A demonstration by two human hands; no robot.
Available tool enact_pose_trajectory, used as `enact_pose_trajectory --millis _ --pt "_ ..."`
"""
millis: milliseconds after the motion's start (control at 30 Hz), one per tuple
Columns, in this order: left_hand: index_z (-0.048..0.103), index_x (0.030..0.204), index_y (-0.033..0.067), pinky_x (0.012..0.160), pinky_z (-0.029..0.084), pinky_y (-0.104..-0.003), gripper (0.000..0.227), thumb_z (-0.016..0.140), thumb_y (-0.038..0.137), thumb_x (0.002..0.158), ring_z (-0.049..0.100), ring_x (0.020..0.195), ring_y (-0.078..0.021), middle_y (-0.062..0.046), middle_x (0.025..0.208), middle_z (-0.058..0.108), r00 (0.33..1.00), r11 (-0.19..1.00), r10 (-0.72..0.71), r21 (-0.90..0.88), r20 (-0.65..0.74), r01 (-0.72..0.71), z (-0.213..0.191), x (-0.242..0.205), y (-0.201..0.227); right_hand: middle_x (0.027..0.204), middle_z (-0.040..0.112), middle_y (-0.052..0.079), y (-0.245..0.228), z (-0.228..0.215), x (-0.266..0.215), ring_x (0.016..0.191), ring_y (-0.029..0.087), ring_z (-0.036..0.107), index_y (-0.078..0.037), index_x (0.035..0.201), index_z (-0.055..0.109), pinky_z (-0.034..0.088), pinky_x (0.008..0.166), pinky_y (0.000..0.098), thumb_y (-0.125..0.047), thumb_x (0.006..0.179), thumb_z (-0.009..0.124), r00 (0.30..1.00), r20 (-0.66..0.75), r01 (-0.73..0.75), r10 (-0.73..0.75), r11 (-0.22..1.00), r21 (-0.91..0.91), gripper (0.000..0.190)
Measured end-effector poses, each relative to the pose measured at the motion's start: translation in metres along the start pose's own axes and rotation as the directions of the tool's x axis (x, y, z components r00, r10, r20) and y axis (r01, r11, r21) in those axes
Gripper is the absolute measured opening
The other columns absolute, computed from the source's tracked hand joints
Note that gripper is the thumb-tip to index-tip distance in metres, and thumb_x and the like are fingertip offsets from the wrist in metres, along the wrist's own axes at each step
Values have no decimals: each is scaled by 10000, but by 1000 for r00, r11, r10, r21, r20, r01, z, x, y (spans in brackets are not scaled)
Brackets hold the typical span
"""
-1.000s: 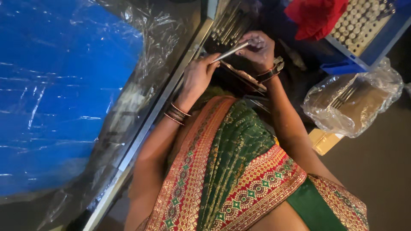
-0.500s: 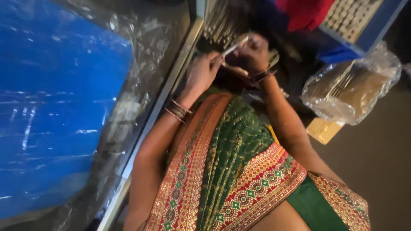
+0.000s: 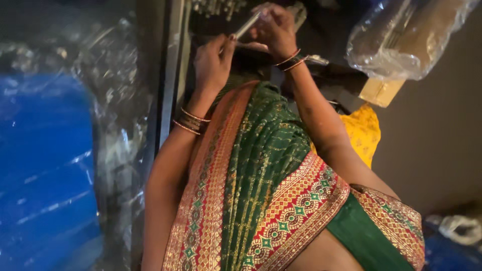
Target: The person repeatedly presses a blue plastic sheet on a machine surface, then uses a wrench to loosen and tighten bolts on a metal component. They remove a small metal part, inspect it, and reattach it before repeating the pressing action.
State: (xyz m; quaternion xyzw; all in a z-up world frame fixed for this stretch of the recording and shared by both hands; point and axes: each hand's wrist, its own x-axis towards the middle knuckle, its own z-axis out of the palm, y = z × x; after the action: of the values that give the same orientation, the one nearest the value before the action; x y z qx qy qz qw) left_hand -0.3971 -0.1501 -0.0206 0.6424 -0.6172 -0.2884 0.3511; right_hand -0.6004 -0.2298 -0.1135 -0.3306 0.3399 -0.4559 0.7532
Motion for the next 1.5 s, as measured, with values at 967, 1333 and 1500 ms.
enact_pose_trajectory --millis 967,1333,1500 --pt "697 1251 53 739 593 -312 278 660 63 976 794 854 -187 -113 946 788 984 966 -90 -228 154 124 27 2 1 1225 722 110 -24 -12 -10 1136 183 694 -29 1440 542 607 987 359 -154 1050 692 992 78 117 -102 970 -215 436" --pt "712 1175 80 688 563 -357 192 658 135 999 762 781 -217 -81 851 778 973 964 -229 -134 26 230 17 16 8 1177 740 140 -42 16 38 1064 210 728 3 1304 644 614 928 369 -108 1031 692 936 351 57 35 967 -247 299" --pt "697 1189 91 727 579 -355 167 658 140 1033 763 839 -201 -73 934 777 980 970 -192 -159 -41 184 31 33 22 1060 697 68 -64 10 70 983 162 684 -3 1196 636 582 892 315 -122 1092 663 873 487 211 -32 924 -318 160"
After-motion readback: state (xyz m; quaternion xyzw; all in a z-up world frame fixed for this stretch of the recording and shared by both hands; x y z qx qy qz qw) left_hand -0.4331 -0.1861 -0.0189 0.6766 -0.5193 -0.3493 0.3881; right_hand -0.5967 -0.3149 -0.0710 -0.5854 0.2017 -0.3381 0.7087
